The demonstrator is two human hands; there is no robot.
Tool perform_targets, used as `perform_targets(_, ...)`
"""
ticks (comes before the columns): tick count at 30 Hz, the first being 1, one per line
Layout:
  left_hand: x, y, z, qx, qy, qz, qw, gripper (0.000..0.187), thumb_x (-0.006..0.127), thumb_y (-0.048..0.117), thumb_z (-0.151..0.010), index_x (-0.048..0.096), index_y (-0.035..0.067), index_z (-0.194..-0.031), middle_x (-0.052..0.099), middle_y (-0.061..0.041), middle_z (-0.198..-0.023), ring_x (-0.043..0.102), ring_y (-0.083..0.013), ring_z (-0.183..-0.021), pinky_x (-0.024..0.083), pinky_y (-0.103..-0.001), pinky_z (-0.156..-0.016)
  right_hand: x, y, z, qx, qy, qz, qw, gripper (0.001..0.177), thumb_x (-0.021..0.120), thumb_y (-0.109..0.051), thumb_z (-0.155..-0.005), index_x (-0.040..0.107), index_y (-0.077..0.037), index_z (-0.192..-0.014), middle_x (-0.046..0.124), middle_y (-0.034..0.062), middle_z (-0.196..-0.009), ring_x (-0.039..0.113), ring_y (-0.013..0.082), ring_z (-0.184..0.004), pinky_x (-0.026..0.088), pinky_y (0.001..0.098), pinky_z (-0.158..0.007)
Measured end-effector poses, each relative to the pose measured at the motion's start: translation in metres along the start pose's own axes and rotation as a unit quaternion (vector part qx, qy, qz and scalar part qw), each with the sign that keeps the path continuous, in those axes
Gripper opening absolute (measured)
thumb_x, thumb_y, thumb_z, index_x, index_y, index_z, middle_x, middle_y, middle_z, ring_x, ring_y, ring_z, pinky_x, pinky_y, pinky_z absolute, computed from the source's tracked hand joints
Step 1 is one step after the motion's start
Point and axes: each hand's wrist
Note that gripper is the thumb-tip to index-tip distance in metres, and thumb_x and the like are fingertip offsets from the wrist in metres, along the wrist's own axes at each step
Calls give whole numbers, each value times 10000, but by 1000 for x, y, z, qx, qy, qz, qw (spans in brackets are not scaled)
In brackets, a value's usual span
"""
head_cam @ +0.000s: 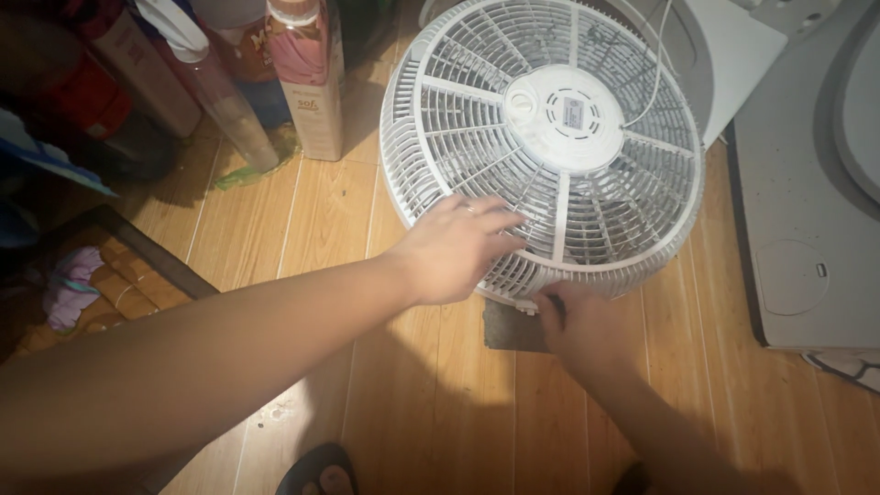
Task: The person uses a screwdriver to loosen and remove screws from the front grille of a white electric fan. They repeatedly attempt to detach the grille by hand, rotating and pulling it, but the fan remains partially disassembled by the end of the clip.
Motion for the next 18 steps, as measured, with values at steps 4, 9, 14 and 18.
perform_targets(4,5,0,-6,-24,-164,-62,984,670,679,167,-774,520,198,-1424,339,-10,-1602,287,-232,-1478,259,-475,-1154,0,-2,-3,-15,2,-10,1000,244,658,-297,-917,756,-84,-985,754,149,-886,722,339,-775,553,468,-719)
perform_targets(9,15,1,3,-18,-193,-102,976,750,605,95,-834,373,172,-1543,272,-39,-1643,289,-239,-1490,266,-525,-1149,3,-6,-8,-16,-30,11,999,236,630,-280,-932,741,-76,-978,747,185,-900,708,394,-857,538,514,-771)
perform_targets(14,15,-2,4,-19,-215,-94,972,759,595,96,-855,327,193,-1560,221,-18,-1667,247,-223,-1511,237,-548,-1171,8,-7,-10,-20,-32,30,999,238,620,-265,-951,722,-52,-933,738,208,-882,698,418,-859,530,534,-776)
perform_targets(18,12,0,0,-29,-242,-86,966,773,602,114,-867,298,218,-1570,188,-5,-1674,216,-213,-1522,203,-547,-1193,9,-1,-11,-44,-19,-5,999,223,625,-251,-934,720,-50,-959,742,212,-861,704,427,-827,535,532,-748)
Point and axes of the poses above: each hand's wrist, its own z-axis away from the middle knuckle, its own x-axis out of the palm, y = z × x
